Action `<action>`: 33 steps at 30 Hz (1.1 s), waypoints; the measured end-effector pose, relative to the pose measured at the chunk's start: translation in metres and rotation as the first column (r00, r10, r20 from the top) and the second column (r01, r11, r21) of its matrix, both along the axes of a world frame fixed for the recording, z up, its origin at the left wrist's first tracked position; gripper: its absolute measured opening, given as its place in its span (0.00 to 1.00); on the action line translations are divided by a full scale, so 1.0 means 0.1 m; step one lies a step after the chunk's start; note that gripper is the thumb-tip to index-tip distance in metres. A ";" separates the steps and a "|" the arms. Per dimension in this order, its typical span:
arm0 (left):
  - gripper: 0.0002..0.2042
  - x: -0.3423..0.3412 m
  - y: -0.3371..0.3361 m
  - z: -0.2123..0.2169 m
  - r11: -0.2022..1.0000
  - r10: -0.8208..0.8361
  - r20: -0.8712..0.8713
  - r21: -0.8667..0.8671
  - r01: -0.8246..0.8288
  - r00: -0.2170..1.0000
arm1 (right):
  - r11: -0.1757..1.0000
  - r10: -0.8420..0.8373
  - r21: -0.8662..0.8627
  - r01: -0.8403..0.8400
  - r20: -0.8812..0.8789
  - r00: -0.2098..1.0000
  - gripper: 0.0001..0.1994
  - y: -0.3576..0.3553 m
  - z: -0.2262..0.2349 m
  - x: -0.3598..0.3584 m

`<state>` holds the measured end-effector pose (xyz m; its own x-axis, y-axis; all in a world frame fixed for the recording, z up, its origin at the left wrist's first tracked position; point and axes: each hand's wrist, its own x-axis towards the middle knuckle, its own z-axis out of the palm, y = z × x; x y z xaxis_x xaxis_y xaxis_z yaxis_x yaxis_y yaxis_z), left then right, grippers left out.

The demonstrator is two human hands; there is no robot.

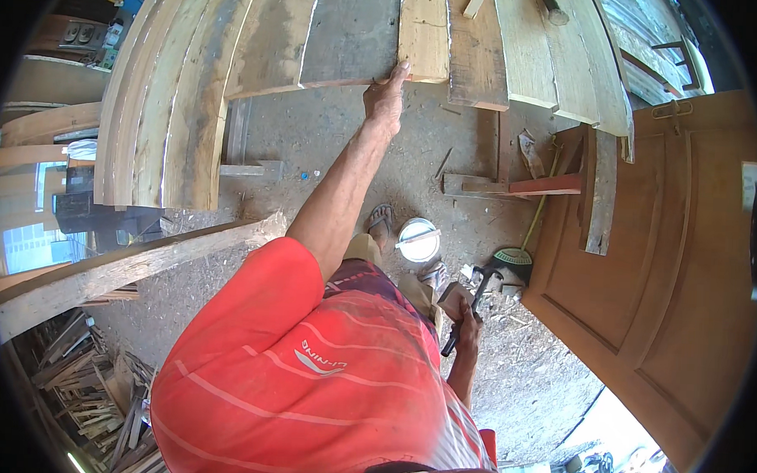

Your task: The person pries a wooden strip from a board with a hammer, retrieves a wooden block from a scrap pile, and positions the block against the wooden planks while striking it with the hammer.

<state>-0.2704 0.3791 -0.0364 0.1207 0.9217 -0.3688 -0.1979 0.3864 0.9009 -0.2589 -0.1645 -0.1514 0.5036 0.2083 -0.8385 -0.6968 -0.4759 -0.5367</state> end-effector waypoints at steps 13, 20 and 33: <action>0.22 0.03 -0.13 0.19 0.996 0.068 -0.092 0.060 -0.062 0.993 | 0.998 0.047 -0.038 -0.047 -0.007 0.999 0.25 0.03 0.29 0.03; 0.23 -0.03 -0.07 0.20 0.996 -0.075 -0.145 -0.053 0.068 0.987 | 0.995 0.002 -0.099 -0.002 -0.003 1.000 0.24 0.02 0.39 -0.09; 0.31 -0.07 -0.10 0.07 0.991 -0.131 -0.092 -0.010 0.131 0.987 | 0.942 0.314 -0.220 -0.252 0.318 0.895 0.25 0.49 1.03 -0.16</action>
